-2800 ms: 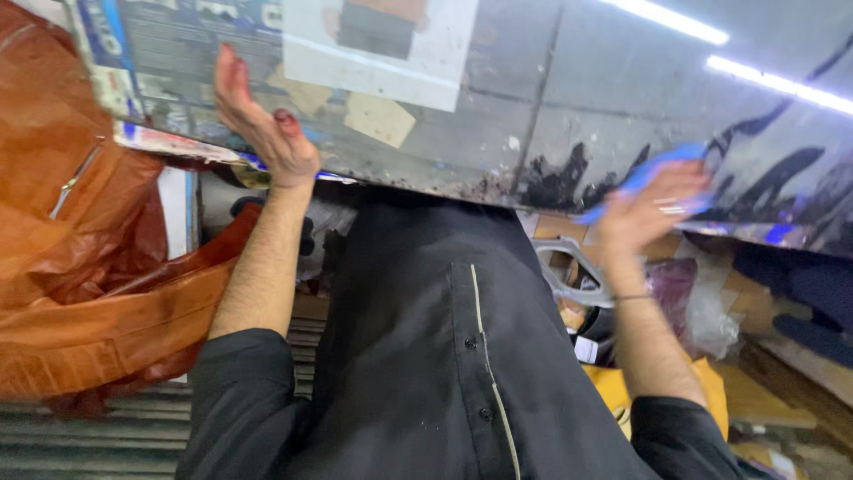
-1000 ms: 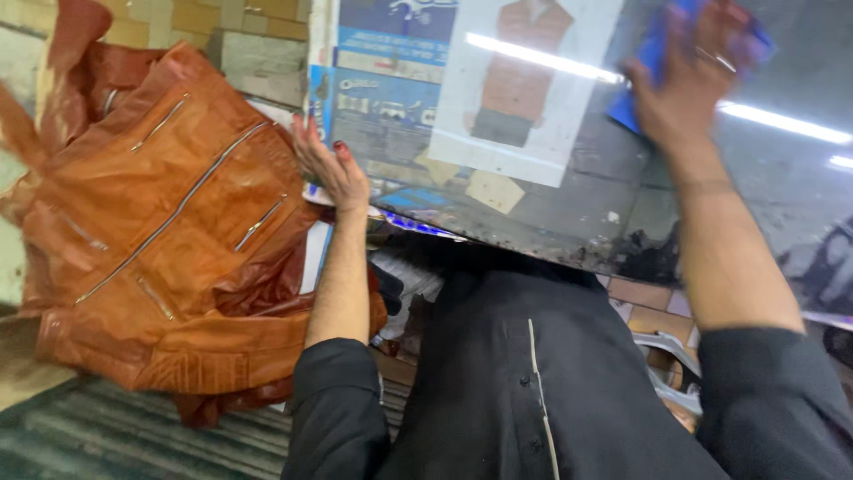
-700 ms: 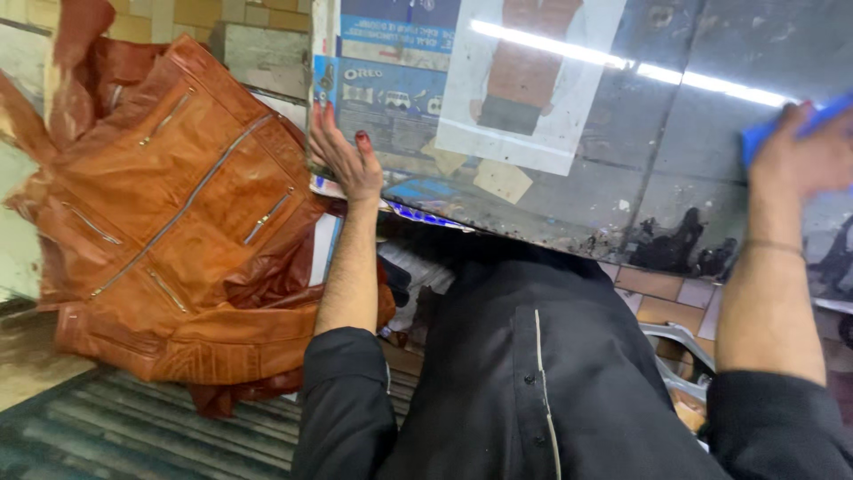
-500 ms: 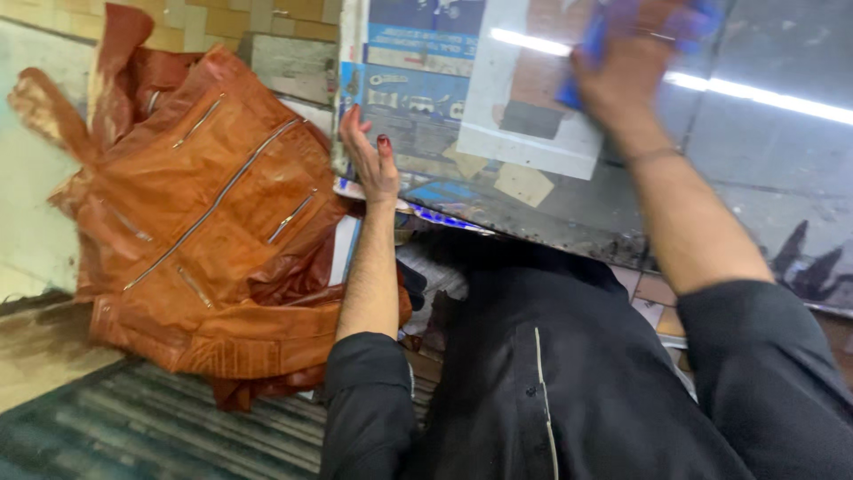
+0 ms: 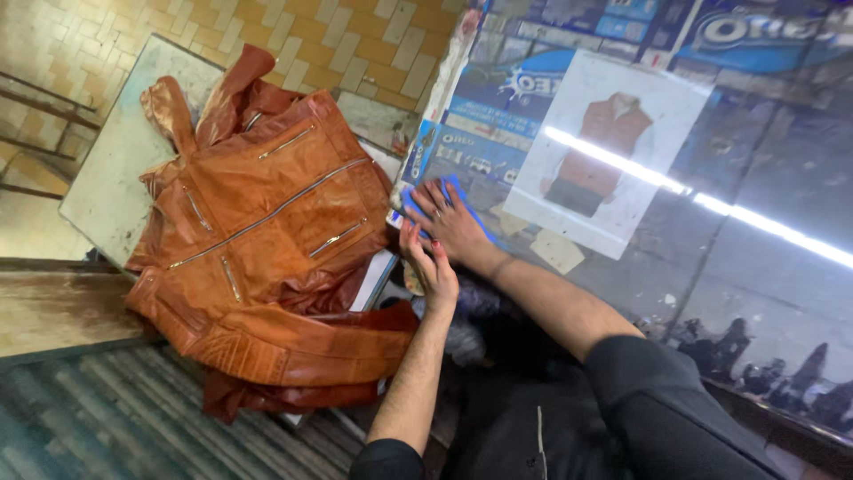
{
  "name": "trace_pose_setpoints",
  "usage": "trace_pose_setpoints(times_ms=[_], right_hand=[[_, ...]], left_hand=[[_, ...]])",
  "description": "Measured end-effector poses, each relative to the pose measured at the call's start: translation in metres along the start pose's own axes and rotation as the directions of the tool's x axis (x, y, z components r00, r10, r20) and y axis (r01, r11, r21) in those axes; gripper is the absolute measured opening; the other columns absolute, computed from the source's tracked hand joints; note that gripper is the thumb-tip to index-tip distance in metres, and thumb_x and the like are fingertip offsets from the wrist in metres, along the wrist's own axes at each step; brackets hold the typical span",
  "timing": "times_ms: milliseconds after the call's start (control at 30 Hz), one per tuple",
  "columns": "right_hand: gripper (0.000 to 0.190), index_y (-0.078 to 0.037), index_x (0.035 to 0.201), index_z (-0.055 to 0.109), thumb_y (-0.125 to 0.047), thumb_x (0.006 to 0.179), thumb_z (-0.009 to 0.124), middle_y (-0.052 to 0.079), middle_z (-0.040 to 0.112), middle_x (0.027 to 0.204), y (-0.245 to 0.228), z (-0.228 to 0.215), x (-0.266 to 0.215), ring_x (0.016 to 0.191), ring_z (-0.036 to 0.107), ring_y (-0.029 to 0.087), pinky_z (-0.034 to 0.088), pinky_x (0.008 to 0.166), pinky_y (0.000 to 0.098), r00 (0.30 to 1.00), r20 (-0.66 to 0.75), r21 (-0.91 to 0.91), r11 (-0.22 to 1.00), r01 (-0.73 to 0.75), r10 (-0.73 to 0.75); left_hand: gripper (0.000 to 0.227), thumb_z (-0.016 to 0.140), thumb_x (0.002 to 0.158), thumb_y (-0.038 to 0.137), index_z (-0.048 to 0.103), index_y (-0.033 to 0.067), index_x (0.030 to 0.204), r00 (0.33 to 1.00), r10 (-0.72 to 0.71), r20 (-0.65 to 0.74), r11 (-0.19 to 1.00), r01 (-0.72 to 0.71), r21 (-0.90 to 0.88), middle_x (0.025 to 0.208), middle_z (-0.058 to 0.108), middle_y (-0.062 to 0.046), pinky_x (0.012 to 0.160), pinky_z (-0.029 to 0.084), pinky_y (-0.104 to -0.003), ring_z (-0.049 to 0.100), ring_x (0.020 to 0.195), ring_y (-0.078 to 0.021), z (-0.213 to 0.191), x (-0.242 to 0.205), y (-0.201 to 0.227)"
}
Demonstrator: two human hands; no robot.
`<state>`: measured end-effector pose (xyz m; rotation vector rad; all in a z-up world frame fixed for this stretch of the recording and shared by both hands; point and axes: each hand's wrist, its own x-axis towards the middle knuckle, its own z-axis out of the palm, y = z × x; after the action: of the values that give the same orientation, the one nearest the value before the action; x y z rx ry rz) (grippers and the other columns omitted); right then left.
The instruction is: The person wipes a large reflective surface with a blue cloth, moving across different sections. The person then picks up two bottles and hands them to another person. Finally, the person handles a plastic-wrapped item on the floor.
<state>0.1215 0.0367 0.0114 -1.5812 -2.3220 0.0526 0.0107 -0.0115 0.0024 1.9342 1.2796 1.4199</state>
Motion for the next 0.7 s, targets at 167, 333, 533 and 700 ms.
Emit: trace_pose_setpoints(times_ms=[167, 333, 533, 700], right_hand=[[0.066, -0.022, 0.153, 0.048, -0.051, 0.094, 0.053, 0.01, 0.032, 0.167, 0.003, -0.029, -0.121, 0.156, 0.021, 0.036, 0.009, 0.125, 0.0592, 0.982, -0.055, -0.17, 0.967, -0.188, 0.181], [0.08, -0.019, 0.152, 0.047, -0.064, 0.086, 0.057, 0.015, 0.036, 0.163, 0.01, -0.078, -0.248, 0.155, 0.024, 0.039, 0.01, 0.123, 0.0633, 0.897, -0.155, -0.048, 0.904, -0.426, 0.414], [0.082, -0.03, 0.155, 0.049, -0.069, 0.083, 0.057, 0.008, 0.046, 0.163, 0.03, -0.093, -0.408, 0.153, 0.038, 0.034, 0.02, 0.127, 0.0599, 0.697, -0.038, -0.424, 0.62, -0.66, 0.716], [0.072, -0.018, 0.152, 0.049, -0.065, 0.097, 0.045, 0.022, 0.043, 0.158, 0.073, -0.129, -0.56, 0.149, 0.034, 0.044, 0.022, 0.122, 0.0702, 0.552, -0.281, -0.269, 0.488, -0.831, 0.785]], left_hand=[[0.053, 0.047, 0.11, 0.041, 0.043, 0.0019, 0.147, 0.986, 0.09, 0.137, 0.992, -0.1, 0.072, 0.162, 0.034, -0.025, 0.125, 0.024, -0.056, 0.032, 0.151, -0.0438, 0.032, 0.007, 0.009], [0.05, 0.051, 0.107, 0.038, 0.045, 0.0083, 0.147, 0.927, 0.248, 0.282, 0.949, -0.291, 0.123, 0.159, 0.036, -0.022, 0.122, 0.022, -0.061, 0.034, 0.15, -0.0405, 0.093, 0.013, 0.028], [0.053, 0.057, 0.101, 0.035, 0.045, 0.0157, 0.149, 0.819, 0.321, 0.476, 0.907, -0.41, 0.094, 0.162, 0.032, -0.019, 0.122, 0.016, -0.067, 0.026, 0.154, -0.0389, 0.15, -0.003, 0.064], [0.054, 0.059, 0.101, 0.036, 0.044, 0.0142, 0.148, 0.781, 0.332, 0.528, 0.869, -0.471, 0.15, 0.161, 0.029, -0.021, 0.12, 0.015, -0.068, 0.023, 0.153, -0.0412, 0.154, -0.007, 0.07]])
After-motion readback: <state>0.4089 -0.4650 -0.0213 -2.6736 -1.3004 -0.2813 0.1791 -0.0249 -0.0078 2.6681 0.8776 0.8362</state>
